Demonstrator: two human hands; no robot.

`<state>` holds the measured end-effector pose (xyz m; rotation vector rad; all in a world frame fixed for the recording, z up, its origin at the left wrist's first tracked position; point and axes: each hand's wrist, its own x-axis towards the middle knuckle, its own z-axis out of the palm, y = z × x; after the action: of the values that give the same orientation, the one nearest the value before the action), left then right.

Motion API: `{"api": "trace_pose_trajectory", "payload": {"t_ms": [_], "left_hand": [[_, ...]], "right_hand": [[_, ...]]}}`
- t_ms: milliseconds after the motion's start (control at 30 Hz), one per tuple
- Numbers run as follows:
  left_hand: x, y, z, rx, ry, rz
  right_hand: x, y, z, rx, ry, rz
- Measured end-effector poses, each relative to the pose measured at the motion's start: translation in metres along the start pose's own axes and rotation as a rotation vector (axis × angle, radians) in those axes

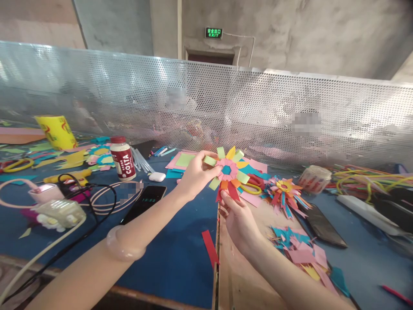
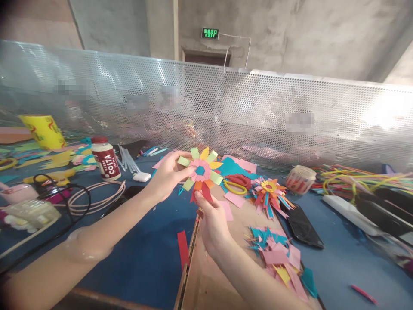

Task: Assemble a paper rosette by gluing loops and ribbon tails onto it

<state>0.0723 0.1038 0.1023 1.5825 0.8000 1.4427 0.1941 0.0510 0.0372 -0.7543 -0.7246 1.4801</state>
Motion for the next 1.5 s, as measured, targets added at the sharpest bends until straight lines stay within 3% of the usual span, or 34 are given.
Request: {"api": "trace_pose_trajectory", "payload": {"t_ms": [700, 900, 1067, 1200, 1367, 1500], "left_hand": [[0.000, 0.000, -0.002, 0.033, -0.029, -0.022], [0.006, 0.006, -0.013, 0.052, -0.031, -0.014], [0.010, 0.008, -0.028, 0.167, -0.076, -0.084], [0.007, 0.002, -0.034, 0.163, -0.122, -0.200], [-0.002, -0.004, -0.041, 0.105, -0.200, -0.331], [-0.011, -0.010, -0.049, 0.116, -0.259, -0.493]], "right_hand": [[-0.003, -0.001, 0.001, -0.038, -0.012, -0.018], [-0.006, 0.004, -0.002, -0.082, 0.009, 0.025], [-0.001, 0.004, -0.010, -0.052, 0.042, 0.038], [0.005, -0.003, -0.012, -0.045, 0.144, -0.023], [0.005, -0.012, -0.005, -0.164, 0.066, -0.049], [0.001, -0.013, 0.003, -0.307, -0.001, 0.072]]}}
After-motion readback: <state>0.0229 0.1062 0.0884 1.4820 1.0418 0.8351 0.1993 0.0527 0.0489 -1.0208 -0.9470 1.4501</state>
